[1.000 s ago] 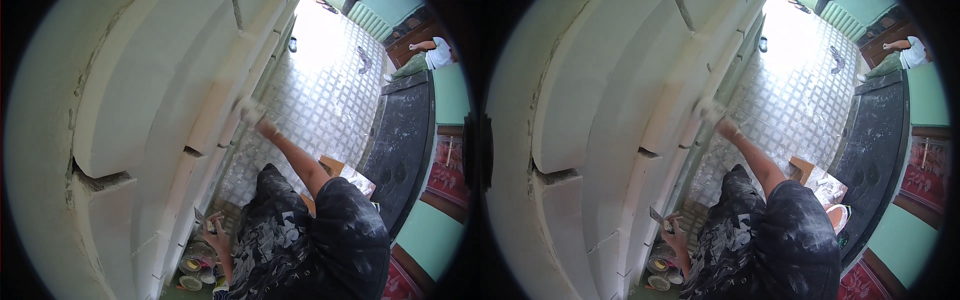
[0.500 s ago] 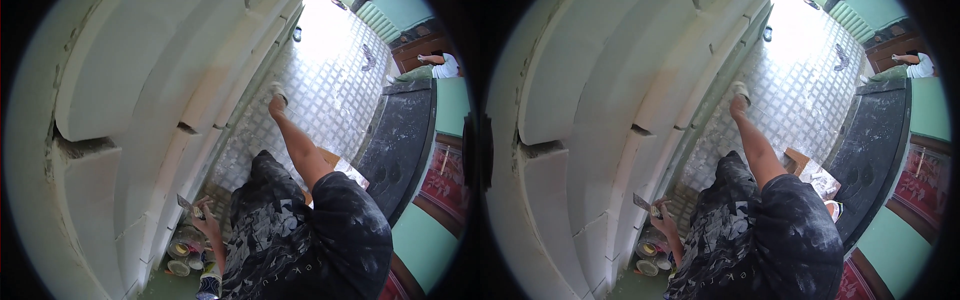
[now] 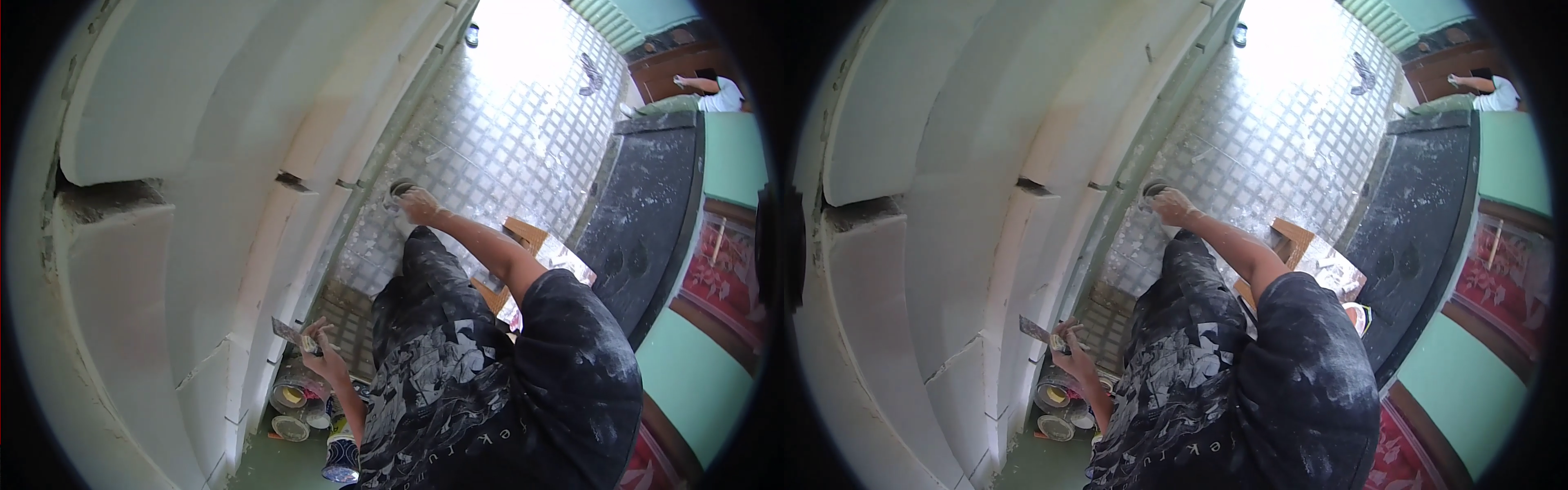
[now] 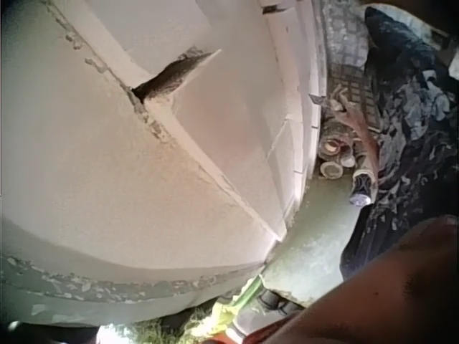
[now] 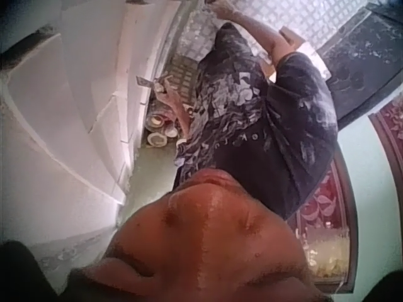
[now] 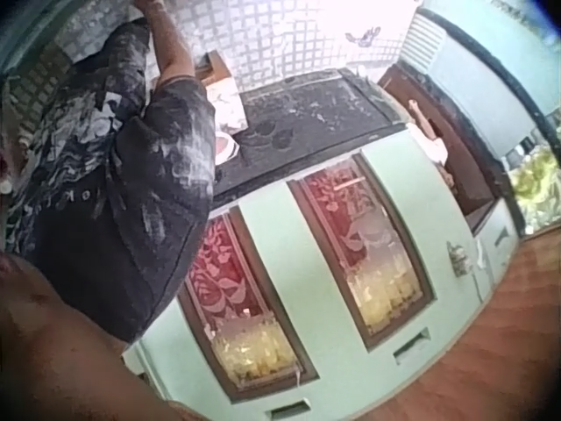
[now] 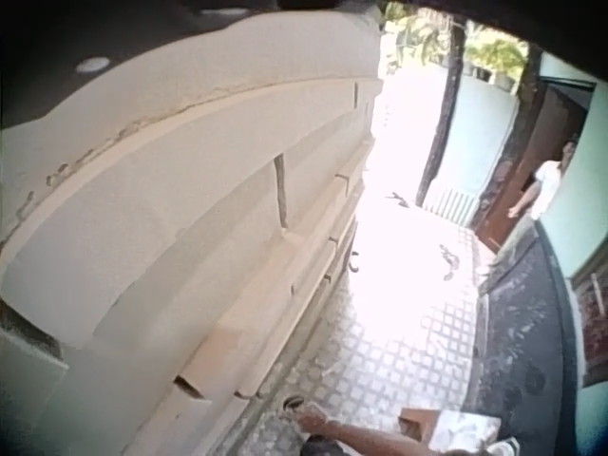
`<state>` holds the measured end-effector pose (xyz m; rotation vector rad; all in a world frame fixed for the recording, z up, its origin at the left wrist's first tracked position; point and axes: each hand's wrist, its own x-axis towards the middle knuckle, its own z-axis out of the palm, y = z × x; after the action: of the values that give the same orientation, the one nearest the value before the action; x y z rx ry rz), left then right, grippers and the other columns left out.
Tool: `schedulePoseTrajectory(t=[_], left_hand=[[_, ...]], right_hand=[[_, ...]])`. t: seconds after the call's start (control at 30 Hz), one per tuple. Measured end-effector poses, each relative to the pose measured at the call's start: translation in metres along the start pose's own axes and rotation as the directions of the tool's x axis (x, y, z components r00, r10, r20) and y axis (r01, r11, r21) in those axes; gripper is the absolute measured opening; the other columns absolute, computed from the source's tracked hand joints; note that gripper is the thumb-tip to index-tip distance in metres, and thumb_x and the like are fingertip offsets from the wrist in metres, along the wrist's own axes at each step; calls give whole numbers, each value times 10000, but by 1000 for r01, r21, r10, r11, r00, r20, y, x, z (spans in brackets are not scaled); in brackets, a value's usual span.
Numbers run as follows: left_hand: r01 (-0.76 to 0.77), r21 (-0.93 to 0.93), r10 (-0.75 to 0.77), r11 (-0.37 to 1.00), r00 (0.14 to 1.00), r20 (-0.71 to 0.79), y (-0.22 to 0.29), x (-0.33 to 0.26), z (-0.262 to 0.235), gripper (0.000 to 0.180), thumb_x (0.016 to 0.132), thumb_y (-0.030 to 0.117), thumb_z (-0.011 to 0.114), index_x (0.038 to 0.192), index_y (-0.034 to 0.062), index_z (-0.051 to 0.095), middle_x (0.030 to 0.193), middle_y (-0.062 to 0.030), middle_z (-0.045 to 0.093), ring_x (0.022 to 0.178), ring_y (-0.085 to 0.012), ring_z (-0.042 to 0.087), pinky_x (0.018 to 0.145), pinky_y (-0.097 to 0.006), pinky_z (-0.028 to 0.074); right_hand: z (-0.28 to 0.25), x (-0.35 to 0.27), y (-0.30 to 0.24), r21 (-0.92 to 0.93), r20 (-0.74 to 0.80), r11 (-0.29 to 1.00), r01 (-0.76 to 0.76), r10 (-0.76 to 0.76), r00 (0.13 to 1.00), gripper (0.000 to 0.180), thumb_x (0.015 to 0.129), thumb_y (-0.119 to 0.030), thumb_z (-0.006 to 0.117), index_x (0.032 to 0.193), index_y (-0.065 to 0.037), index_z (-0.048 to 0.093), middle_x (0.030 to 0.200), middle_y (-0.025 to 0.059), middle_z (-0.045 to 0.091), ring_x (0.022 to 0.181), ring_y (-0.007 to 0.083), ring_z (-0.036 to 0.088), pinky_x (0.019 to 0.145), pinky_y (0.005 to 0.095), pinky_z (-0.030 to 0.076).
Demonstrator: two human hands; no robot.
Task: Applying plaster or filler to a grooved wall using a putty knife and a small container.
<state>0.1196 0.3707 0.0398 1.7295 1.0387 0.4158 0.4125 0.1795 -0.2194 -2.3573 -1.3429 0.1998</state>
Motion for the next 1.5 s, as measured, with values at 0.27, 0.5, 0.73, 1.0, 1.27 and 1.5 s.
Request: schedulePoseTrajectory(t=[0.27,0.5,0.73,1.0,1.27,1.5], left_hand=[[-74,-12,74,997,997,22,-18,-24,-34,179,886,-59,454,1015,-30,574,998,-120,653,805,-195,641,733,-291,476],[-97,-25,97,995,995,-9,-43,-54,-85,164,898,-22,472,1024,-17,577,995,-115,666,805,-188,644,665,-269,475],[-150,-112,137,982,983,-119,-82,-85,-132,162,891,-27,476,1022,-40,570,987,-147,661,810,-200,639,740,-307,486],[-31,-260,-22,965,980,-198,-122,-116,-172,189,892,-7,489,1065,-31,558,1037,-127,656,822,-150,638,551,-222,458],[-104,-293,10,951,952,-306,-124,-127,-206,204,900,34,525,1085,2,603,1008,-92,674,811,-113,634,503,-199,428],[-18,-197,-84,980,864,-497,-144,-126,-218,283,910,83,563,1185,29,597,934,-31,645,696,-55,537,497,-192,415]], right_hand=[[9,13,-65,139,38,965,223,-230,972,169,737,-93,571,884,-100,654,757,91,639,860,243,656,778,372,511],[6,12,-208,-305,70,614,728,-747,661,306,792,-171,523,1082,-141,617,1159,27,616,1023,249,624,816,379,528],[-140,47,-327,117,-144,958,261,-244,959,179,815,-142,529,945,-76,634,954,73,649,920,277,639,787,397,516],[31,8,-308,-98,88,849,519,-512,854,179,757,-132,564,914,-91,638,912,82,637,870,249,621,704,389,504],[85,-7,-375,-18,262,912,409,-390,883,192,751,-85,572,934,-62,626,871,132,644,889,307,627,752,473,487],[26,-21,-474,420,184,771,479,-589,787,120,780,-66,550,873,-42,621,842,172,637,816,373,608,723,480,472]])
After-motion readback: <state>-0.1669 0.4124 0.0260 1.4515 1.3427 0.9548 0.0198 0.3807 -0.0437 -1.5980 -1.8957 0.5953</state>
